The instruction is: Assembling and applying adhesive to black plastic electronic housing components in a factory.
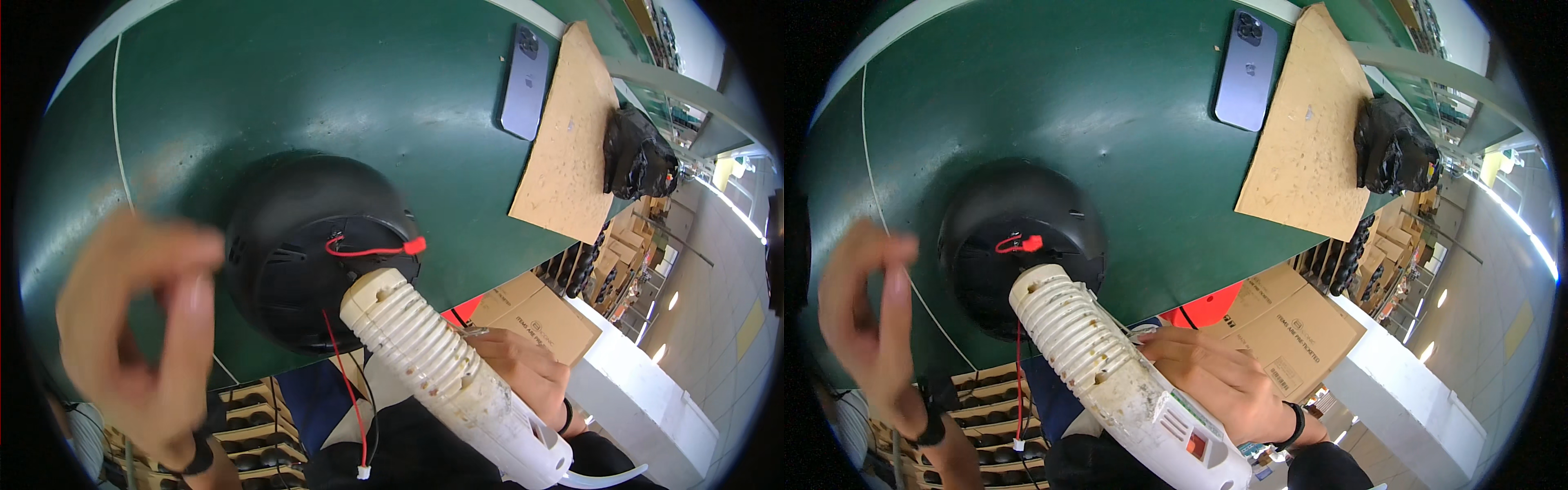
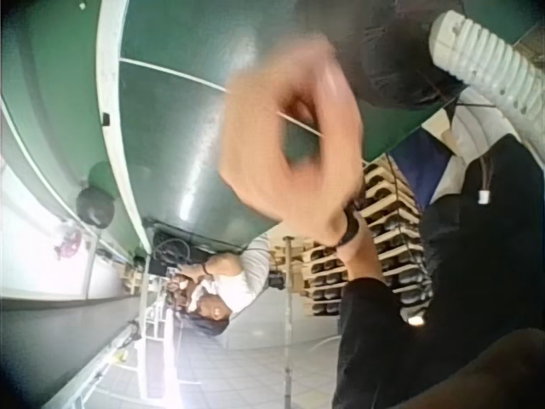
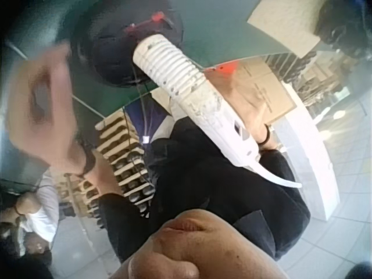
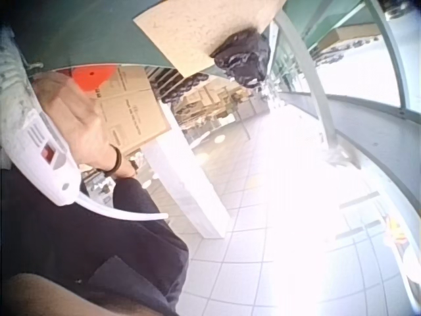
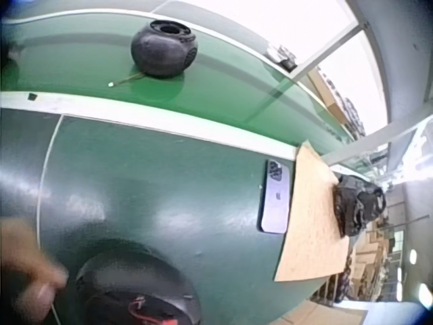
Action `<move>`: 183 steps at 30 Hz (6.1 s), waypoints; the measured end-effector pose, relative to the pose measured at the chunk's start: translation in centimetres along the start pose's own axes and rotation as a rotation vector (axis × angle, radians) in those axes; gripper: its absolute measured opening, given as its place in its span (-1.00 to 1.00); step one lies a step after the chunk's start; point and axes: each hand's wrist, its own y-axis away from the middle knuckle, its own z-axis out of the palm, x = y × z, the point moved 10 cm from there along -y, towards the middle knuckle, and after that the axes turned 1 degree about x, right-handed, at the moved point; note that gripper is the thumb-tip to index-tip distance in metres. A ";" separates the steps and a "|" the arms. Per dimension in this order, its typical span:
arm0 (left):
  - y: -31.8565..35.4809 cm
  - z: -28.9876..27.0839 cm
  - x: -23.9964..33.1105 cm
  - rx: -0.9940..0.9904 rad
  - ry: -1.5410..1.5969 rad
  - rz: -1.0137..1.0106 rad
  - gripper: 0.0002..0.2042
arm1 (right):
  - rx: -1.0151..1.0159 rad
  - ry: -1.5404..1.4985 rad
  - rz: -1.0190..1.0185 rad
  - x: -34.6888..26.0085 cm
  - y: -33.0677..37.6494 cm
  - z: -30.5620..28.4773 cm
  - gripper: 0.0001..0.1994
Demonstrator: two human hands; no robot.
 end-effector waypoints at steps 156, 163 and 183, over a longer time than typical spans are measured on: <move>3.0 -2.9 -8.9 -0.051 0.675 -0.151 -0.91 | -0.122 -0.049 -0.008 -6.2 -2.4 9.1 -0.76; 4.5 -5.5 -8.8 0.067 0.539 -0.154 -0.87 | -0.131 -0.056 -0.021 -6.0 -2.2 9.0 -0.78; 9.3 -2.8 -8.0 -0.229 0.315 0.003 0.11 | -0.145 -0.170 0.068 -3.9 0.9 8.0 -0.75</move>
